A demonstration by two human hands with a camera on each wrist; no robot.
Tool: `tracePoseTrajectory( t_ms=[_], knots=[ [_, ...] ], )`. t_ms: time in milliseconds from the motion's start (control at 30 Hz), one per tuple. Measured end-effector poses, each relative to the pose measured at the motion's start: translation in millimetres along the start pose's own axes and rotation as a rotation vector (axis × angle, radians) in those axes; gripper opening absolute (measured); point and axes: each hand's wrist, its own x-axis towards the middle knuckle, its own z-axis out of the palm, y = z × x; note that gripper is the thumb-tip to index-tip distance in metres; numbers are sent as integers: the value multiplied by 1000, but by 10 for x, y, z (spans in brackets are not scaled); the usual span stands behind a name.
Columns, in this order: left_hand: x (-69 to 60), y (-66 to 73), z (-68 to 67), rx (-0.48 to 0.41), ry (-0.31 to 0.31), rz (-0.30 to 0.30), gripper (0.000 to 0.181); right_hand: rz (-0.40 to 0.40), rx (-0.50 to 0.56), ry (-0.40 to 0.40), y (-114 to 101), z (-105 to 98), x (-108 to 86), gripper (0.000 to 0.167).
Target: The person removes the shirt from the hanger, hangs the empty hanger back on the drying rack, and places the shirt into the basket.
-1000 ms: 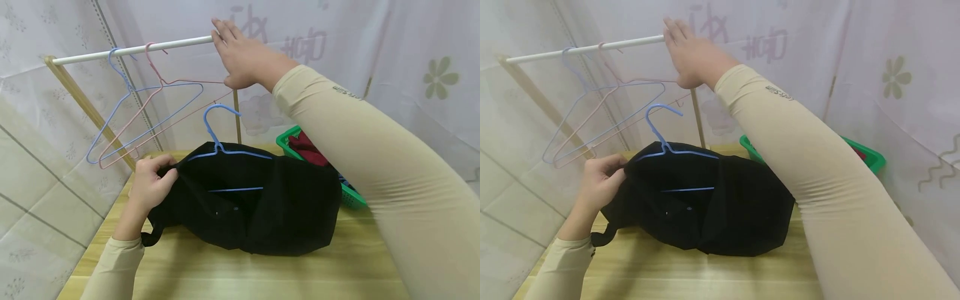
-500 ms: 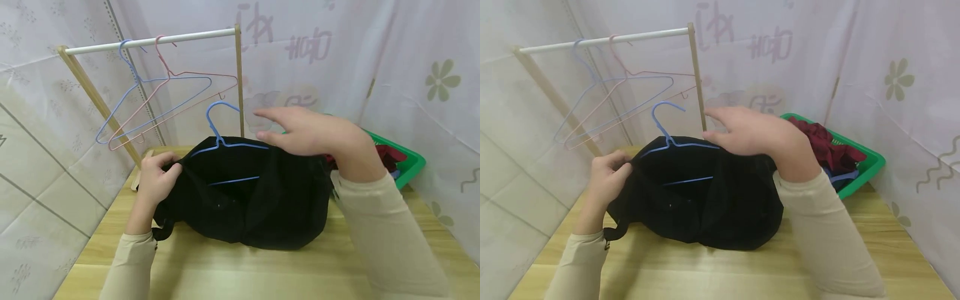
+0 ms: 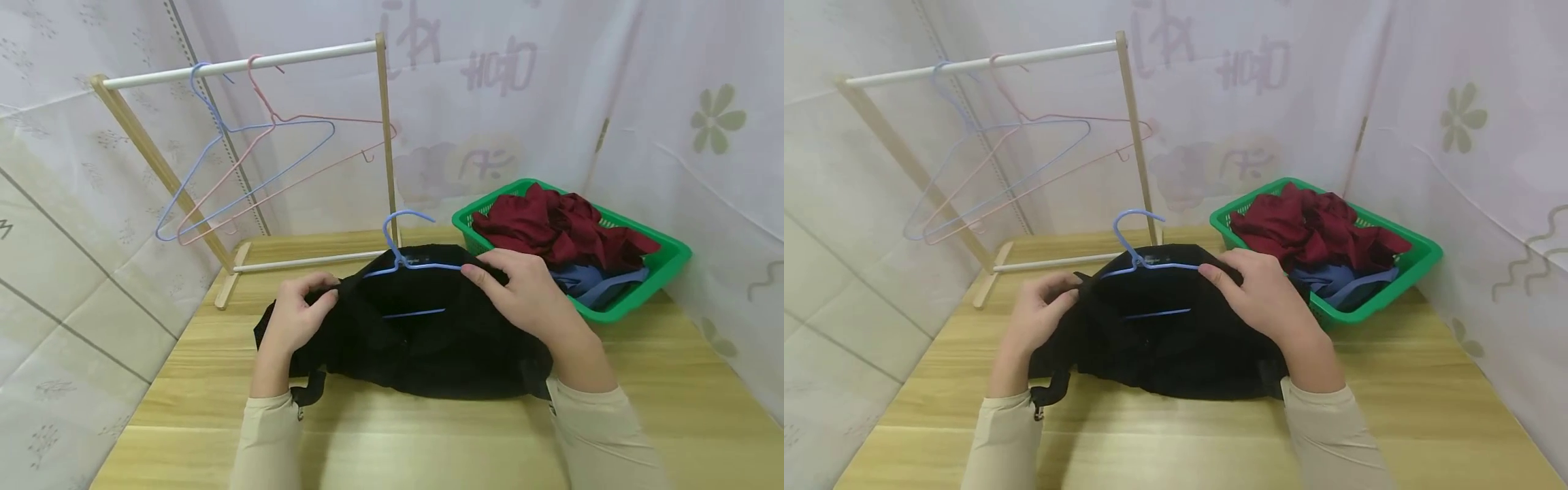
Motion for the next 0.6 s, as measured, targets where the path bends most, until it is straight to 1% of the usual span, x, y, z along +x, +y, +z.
tracePoseTrajectory(
  t_ms=[67,100,167,233,300,367,433,500,600],
  knots=[
    [17,43,42,83,40,55,19,16,-10,65,-1,46,-10,25],
    [28,73,66,143,65,89,26,30,-11,92,-8,63,-16,26],
    [46,130,121,264,117,149,48,59,-12,134,-28,95,-25,29],
    [55,152,192,365,171,180,68,75,-16,176,-47,127,-23,30],
    [56,139,256,409,222,186,80,76,-22,219,-59,166,-9,29],
    [41,91,304,414,269,163,80,66,-24,247,-68,203,3,26],
    [11,15,332,391,313,139,77,65,-18,247,-72,235,7,24],
    [-24,-65,338,343,340,120,76,75,-4,212,-64,260,4,24],
    [-78,-169,325,243,345,103,77,104,6,129,-39,270,-10,26]
  ],
)
